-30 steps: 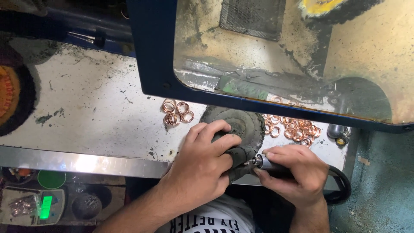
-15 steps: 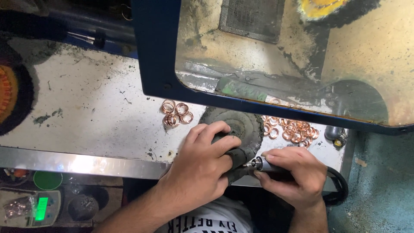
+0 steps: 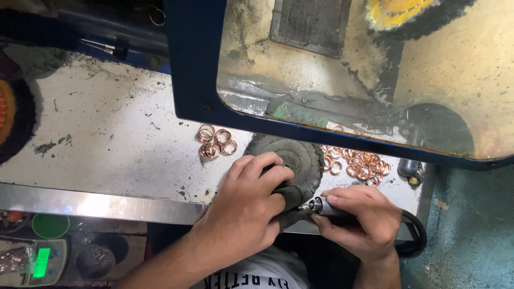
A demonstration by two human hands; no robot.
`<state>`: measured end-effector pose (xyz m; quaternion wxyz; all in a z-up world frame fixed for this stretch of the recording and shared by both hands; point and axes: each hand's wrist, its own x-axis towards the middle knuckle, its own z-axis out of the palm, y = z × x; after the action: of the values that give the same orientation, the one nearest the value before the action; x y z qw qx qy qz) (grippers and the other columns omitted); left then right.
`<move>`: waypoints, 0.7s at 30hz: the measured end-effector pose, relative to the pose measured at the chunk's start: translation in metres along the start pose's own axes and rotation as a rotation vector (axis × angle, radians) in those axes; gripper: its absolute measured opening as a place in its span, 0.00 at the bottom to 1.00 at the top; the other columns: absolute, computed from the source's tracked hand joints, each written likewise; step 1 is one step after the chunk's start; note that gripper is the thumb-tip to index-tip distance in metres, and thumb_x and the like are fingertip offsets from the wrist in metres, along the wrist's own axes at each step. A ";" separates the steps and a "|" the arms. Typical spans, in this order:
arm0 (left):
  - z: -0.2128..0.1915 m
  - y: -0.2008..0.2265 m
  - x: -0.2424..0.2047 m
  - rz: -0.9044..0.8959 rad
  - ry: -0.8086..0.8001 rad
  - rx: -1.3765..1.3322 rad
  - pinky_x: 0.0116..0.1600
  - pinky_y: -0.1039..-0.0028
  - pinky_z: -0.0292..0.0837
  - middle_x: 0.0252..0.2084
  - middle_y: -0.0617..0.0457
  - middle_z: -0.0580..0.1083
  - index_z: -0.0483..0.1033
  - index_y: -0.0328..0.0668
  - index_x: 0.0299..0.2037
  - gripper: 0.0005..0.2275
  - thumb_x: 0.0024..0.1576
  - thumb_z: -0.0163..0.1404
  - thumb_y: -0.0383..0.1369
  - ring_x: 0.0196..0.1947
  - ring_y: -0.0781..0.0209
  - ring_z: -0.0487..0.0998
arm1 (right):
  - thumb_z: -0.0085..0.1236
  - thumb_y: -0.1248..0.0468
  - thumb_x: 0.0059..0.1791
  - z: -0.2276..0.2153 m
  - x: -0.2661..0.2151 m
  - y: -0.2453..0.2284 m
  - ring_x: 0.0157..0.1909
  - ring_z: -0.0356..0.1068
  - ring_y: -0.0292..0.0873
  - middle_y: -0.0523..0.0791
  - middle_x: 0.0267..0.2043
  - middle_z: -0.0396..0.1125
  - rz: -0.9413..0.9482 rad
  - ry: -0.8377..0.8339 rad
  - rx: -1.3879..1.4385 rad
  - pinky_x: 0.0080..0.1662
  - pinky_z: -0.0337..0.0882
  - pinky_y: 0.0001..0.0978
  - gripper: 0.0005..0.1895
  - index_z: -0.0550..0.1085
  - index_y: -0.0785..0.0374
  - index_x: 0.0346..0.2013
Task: The person uses a handheld rotary tool to grind the surface of small copper-colored metal rings. They hold each ring against a rotating grinding wheel, then place it on the workbench before picking up the next one.
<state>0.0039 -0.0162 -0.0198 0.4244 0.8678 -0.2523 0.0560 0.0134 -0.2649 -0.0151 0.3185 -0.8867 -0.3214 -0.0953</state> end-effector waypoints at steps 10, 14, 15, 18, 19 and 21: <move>0.001 -0.001 -0.001 -0.009 0.007 -0.014 0.59 0.51 0.63 0.49 0.53 0.70 0.76 0.36 0.21 0.03 0.36 0.54 0.23 0.58 0.45 0.68 | 0.73 0.60 0.41 0.002 -0.001 0.001 0.40 0.79 0.49 0.49 0.39 0.76 0.039 -0.013 -0.001 0.45 0.75 0.39 0.19 0.74 0.64 0.40; 0.001 -0.001 -0.001 -0.008 -0.002 -0.011 0.58 0.52 0.63 0.49 0.54 0.70 0.78 0.37 0.21 0.05 0.35 0.55 0.25 0.58 0.45 0.68 | 0.74 0.62 0.41 0.000 -0.002 0.002 0.39 0.80 0.48 0.48 0.38 0.76 0.037 -0.043 0.039 0.44 0.74 0.38 0.21 0.73 0.61 0.42; 0.001 -0.001 0.000 -0.006 -0.002 -0.010 0.58 0.52 0.63 0.49 0.54 0.70 0.78 0.37 0.21 0.05 0.35 0.55 0.25 0.58 0.45 0.68 | 0.74 0.62 0.41 0.000 -0.002 0.002 0.39 0.80 0.48 0.48 0.38 0.76 0.036 -0.042 0.038 0.44 0.74 0.38 0.21 0.73 0.61 0.42; 0.001 -0.001 0.000 -0.006 0.011 -0.008 0.58 0.53 0.63 0.48 0.55 0.70 0.78 0.38 0.23 0.06 0.34 0.55 0.26 0.57 0.46 0.69 | 0.75 0.63 0.40 0.001 -0.003 0.002 0.39 0.80 0.47 0.48 0.38 0.76 0.051 -0.026 0.058 0.45 0.74 0.37 0.20 0.73 0.61 0.40; 0.000 -0.001 0.000 -0.004 0.013 -0.014 0.58 0.53 0.64 0.48 0.55 0.70 0.78 0.38 0.23 0.06 0.35 0.55 0.25 0.57 0.46 0.69 | 0.75 0.62 0.40 0.001 -0.005 0.002 0.40 0.80 0.47 0.47 0.38 0.76 0.062 -0.010 0.054 0.45 0.75 0.37 0.20 0.74 0.62 0.40; 0.001 -0.001 -0.001 -0.006 0.017 -0.022 0.58 0.52 0.64 0.47 0.56 0.70 0.78 0.38 0.23 0.06 0.35 0.55 0.25 0.57 0.46 0.69 | 0.75 0.62 0.40 0.002 -0.005 0.002 0.40 0.79 0.47 0.46 0.39 0.75 0.072 0.001 0.050 0.46 0.75 0.37 0.19 0.75 0.63 0.39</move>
<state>0.0036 -0.0162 -0.0219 0.4363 0.8632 -0.2469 0.0595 0.0106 -0.2670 -0.0192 0.3442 -0.8893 -0.2914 -0.0761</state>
